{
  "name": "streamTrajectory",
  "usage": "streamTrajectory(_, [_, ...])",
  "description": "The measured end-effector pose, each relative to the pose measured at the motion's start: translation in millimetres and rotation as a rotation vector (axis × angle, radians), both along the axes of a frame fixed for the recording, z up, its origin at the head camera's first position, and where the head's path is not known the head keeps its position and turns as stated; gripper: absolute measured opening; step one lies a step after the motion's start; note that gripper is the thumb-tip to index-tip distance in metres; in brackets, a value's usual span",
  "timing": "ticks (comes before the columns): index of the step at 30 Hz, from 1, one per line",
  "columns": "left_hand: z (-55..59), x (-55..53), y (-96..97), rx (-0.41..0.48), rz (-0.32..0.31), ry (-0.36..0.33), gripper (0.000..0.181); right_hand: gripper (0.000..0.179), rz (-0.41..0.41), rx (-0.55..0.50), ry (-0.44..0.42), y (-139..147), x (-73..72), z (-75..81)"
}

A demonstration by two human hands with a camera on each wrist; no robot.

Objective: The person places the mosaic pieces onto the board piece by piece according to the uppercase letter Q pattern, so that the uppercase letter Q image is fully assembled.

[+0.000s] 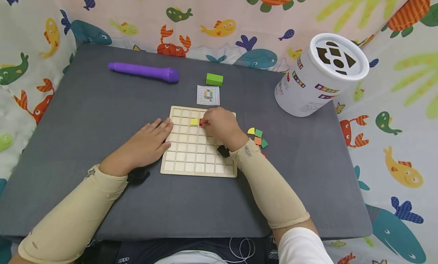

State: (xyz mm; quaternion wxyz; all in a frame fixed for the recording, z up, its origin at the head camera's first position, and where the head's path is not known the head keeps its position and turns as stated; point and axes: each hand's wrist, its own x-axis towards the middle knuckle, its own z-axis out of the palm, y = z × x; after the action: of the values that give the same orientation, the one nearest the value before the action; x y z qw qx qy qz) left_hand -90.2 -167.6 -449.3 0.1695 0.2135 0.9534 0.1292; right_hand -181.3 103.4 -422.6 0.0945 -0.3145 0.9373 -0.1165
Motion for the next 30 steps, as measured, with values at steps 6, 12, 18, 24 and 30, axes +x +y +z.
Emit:
streamTrajectory(6, [-2.7, -3.1, 14.1, -0.009, -0.034, -0.014, 0.070, 0.025, -0.048, -0.180, -0.063, 40, 6.6, 14.6])
streamTrajectory(12, [-5.8, -6.1, 12.3, 0.003, -0.039, -0.006, 0.069, 0.028, -0.296, -0.304, -0.104, 103, 12.7, 41.9])
streamTrajectory(18, [4.4, -2.9, -7.3, 0.008, 0.012, -0.020, 0.069, 0.029, -0.376, -0.209, -0.139, 138, 9.9, 36.6])
streamTrajectory(24, [6.9, -1.1, -12.5, -0.010, 0.024, -0.033, 0.070, 0.034, -0.322, -0.092, -0.132, 144, 14.3, 9.4])
streamTrajectory(30, [-1.5, -5.1, 6.1, -0.002, -0.020, -0.035, 0.070, 0.034, -0.310, -0.012, -0.060, 153, 21.8, -8.3])
